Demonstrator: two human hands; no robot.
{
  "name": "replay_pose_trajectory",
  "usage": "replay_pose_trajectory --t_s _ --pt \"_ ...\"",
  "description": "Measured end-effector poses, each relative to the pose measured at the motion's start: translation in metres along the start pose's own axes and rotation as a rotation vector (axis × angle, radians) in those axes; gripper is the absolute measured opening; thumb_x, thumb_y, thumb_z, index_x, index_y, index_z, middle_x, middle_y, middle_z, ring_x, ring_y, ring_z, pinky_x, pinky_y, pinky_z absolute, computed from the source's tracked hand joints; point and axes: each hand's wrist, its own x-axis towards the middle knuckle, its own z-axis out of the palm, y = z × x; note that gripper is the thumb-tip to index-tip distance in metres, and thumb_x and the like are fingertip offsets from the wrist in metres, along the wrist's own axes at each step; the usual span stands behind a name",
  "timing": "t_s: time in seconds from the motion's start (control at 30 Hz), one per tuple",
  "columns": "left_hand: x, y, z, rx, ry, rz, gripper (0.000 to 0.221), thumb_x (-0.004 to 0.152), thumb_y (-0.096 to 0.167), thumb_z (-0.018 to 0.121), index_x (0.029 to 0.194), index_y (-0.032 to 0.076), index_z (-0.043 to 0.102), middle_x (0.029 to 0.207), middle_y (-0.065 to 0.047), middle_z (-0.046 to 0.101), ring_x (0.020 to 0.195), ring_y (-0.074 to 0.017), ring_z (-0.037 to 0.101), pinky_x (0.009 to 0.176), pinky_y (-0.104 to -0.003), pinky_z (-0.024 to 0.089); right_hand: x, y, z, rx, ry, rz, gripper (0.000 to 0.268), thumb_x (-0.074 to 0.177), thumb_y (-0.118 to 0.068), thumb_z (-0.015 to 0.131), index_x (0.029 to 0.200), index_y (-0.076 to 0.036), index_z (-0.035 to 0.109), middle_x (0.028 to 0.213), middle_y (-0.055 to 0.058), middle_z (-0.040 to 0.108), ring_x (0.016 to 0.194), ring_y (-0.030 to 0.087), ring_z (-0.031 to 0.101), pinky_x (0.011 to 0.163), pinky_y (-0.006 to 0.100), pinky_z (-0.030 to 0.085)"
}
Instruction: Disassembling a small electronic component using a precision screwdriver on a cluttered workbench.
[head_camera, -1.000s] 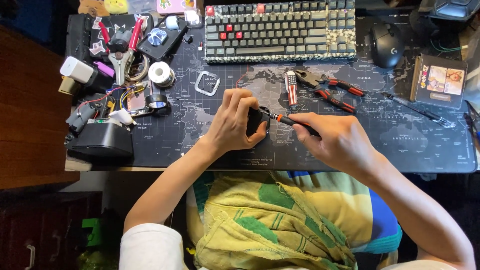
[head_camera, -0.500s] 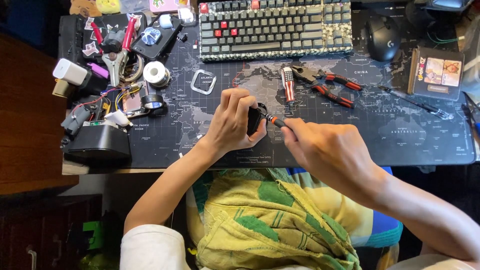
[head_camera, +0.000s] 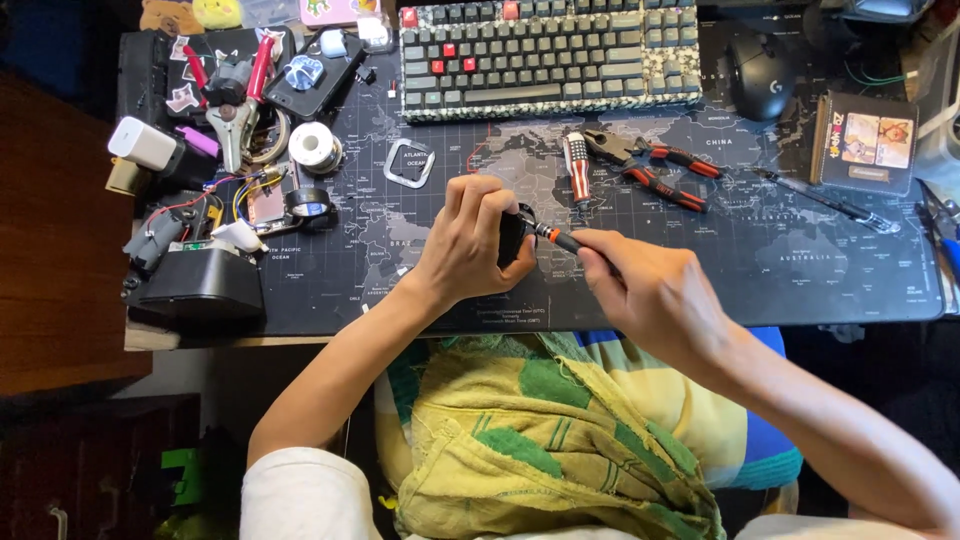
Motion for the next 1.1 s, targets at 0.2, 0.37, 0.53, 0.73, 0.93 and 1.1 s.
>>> replay_pose_trajectory --t_s 0.2,0.37,0.53,0.73,0.93,1.1 --pt "-0.005 -0.004 0.001 -0.012 0.008 0.000 0.044 0.082 0.032 0.080 0.112 0.011 0.056 0.107 -0.010 0.053 0.107 -0.0346 0.058 0.092 -0.041 0.061 -0.005 0.034 0.023 0.587 0.013 0.241 0.020 0.112 -0.017 0.062 0.113 -0.008 0.079 0.052 0.000 0.061 0.045 0.011 0.057 0.049 0.024 0.051" --pt "-0.008 -0.007 0.004 -0.017 0.012 0.009 0.044 0.083 0.031 0.080 0.113 0.011 0.055 0.106 -0.010 0.051 0.105 -0.0344 0.057 0.094 -0.041 0.060 -0.005 0.032 0.021 0.523 0.008 0.220 0.020 0.111 -0.015 0.065 0.119 -0.008 0.082 0.059 0.008 0.068 0.049 0.022 0.064 0.051 0.029 0.055" --pt "-0.011 -0.007 0.004 -0.024 -0.013 0.008 0.044 0.082 0.031 0.079 0.113 0.012 0.056 0.107 -0.009 0.052 0.106 -0.0345 0.057 0.094 -0.042 0.060 0.006 0.022 0.002 0.185 0.028 -0.002 0.017 0.107 -0.013 0.072 0.118 -0.015 0.084 0.073 0.011 0.077 0.065 0.035 0.074 0.058 0.040 0.058" --pt "-0.010 -0.009 0.005 -0.039 -0.003 0.015 0.046 0.082 0.031 0.080 0.115 0.011 0.055 0.108 -0.010 0.051 0.105 -0.0337 0.055 0.098 -0.042 0.058 0.009 0.061 0.031 0.891 -0.140 0.388 0.024 0.112 -0.012 0.059 0.117 0.001 0.079 0.055 0.008 0.058 0.042 0.013 0.053 0.037 0.026 0.047" --pt "-0.007 -0.007 -0.001 -0.059 -0.035 0.001 0.044 0.083 0.031 0.077 0.117 0.011 0.058 0.109 -0.008 0.052 0.107 -0.0340 0.056 0.098 -0.044 0.057 0.015 0.071 0.032 1.116 -0.221 0.449 0.023 0.113 -0.010 0.056 0.116 0.004 0.075 0.056 0.007 0.050 0.039 0.012 0.048 0.034 0.024 0.042" --pt "-0.003 -0.005 -0.004 -0.081 -0.030 0.016 0.041 0.084 0.028 0.078 0.116 0.009 0.060 0.108 -0.009 0.057 0.106 -0.0342 0.057 0.099 -0.041 0.057 0.024 0.055 0.007 0.751 -0.158 0.218 0.019 0.107 -0.004 0.066 0.115 0.006 0.080 0.052 0.010 0.060 0.039 0.015 0.055 0.038 0.024 0.045"
